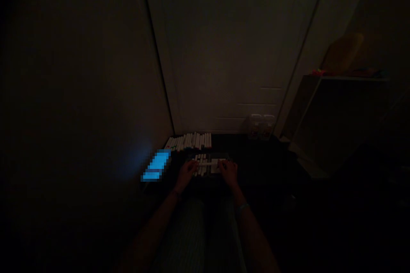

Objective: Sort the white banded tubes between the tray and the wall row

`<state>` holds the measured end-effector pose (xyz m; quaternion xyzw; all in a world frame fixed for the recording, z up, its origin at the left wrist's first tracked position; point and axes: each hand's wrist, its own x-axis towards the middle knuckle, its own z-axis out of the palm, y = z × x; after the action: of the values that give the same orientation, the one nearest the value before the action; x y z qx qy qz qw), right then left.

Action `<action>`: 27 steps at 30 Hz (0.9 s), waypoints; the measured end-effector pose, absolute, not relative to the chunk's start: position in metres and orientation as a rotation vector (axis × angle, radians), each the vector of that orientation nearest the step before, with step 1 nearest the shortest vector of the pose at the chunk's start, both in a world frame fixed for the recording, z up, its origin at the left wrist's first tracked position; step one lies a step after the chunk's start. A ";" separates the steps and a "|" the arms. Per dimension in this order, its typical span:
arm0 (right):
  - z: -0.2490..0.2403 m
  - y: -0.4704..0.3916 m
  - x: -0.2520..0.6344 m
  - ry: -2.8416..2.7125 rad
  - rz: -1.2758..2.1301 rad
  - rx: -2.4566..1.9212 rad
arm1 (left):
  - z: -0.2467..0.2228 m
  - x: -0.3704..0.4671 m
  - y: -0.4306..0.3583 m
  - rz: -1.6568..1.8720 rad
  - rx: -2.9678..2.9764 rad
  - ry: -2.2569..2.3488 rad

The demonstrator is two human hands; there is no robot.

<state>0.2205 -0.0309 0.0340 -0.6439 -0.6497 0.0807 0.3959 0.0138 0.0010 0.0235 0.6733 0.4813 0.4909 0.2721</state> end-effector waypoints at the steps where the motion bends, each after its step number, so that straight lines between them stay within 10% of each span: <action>1: 0.034 -0.031 0.221 -1.650 0.204 -1.630 | 0.023 0.014 0.001 1.319 1.800 1.300; 27: 0.030 -0.030 0.221 -1.651 0.181 -1.625 | 0.020 0.013 0.003 1.344 1.815 1.252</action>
<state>0.2209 -0.0297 0.0296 -0.6415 -0.6520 0.0715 0.3978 0.0134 0.0034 0.0203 0.6755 0.4659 0.5004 0.2760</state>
